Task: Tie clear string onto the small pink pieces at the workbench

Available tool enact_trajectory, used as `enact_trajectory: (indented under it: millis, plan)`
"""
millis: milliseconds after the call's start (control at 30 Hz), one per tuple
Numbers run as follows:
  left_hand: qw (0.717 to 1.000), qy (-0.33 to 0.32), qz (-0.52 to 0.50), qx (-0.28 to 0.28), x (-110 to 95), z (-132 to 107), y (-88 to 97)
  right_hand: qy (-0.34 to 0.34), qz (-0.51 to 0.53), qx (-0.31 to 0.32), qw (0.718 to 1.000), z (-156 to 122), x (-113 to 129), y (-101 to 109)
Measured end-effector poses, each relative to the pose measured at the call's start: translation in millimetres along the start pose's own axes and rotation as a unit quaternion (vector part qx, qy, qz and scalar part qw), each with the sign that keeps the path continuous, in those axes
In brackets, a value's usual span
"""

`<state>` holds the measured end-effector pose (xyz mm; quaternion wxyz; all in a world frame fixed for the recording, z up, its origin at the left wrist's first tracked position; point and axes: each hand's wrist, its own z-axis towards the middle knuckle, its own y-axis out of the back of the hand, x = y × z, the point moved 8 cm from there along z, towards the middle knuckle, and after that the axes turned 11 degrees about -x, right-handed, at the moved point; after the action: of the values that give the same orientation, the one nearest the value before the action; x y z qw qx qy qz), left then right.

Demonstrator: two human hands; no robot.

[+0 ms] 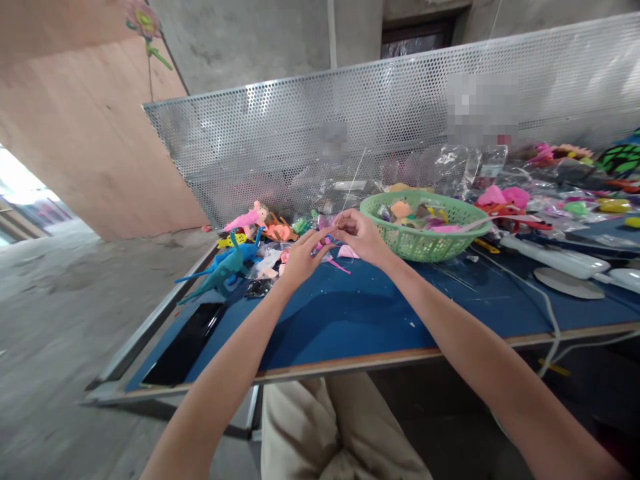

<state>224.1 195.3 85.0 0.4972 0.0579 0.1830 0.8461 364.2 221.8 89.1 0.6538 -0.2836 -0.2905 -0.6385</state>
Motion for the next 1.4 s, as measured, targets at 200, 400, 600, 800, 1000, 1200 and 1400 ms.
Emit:
enact_trajectory:
  millis: [200,400,600,800,1000,1200,1400]
  plan:
    - [1.0,0.003,-0.006,0.014,4,1,1.6,0.006,-0.007,0.0,1.0,0,2,1]
    - [0.998,-0.036,0.024,0.04,6,-1,-0.8,-0.023,0.023,0.023,0.999,-1,-2,-3]
    - [0.996,-0.065,0.059,0.025,5,-1,2.8,-0.029,0.022,0.026,0.999,0,-6,-4]
    - [0.998,-0.061,0.025,0.019,1,0,3.8,-0.04,0.043,0.039,0.998,-1,-6,-6]
    - [0.998,-0.068,0.003,0.004,-6,2,6.3,-0.059,0.069,0.06,0.994,-3,-5,-7]
    - [0.997,-0.073,-0.005,-0.012,-8,3,8.3,-0.072,0.101,0.065,0.99,-4,-9,-8]
    - [0.989,-0.133,-0.002,-0.066,-17,3,18.7,-0.13,0.147,0.052,0.979,-4,-14,-8]
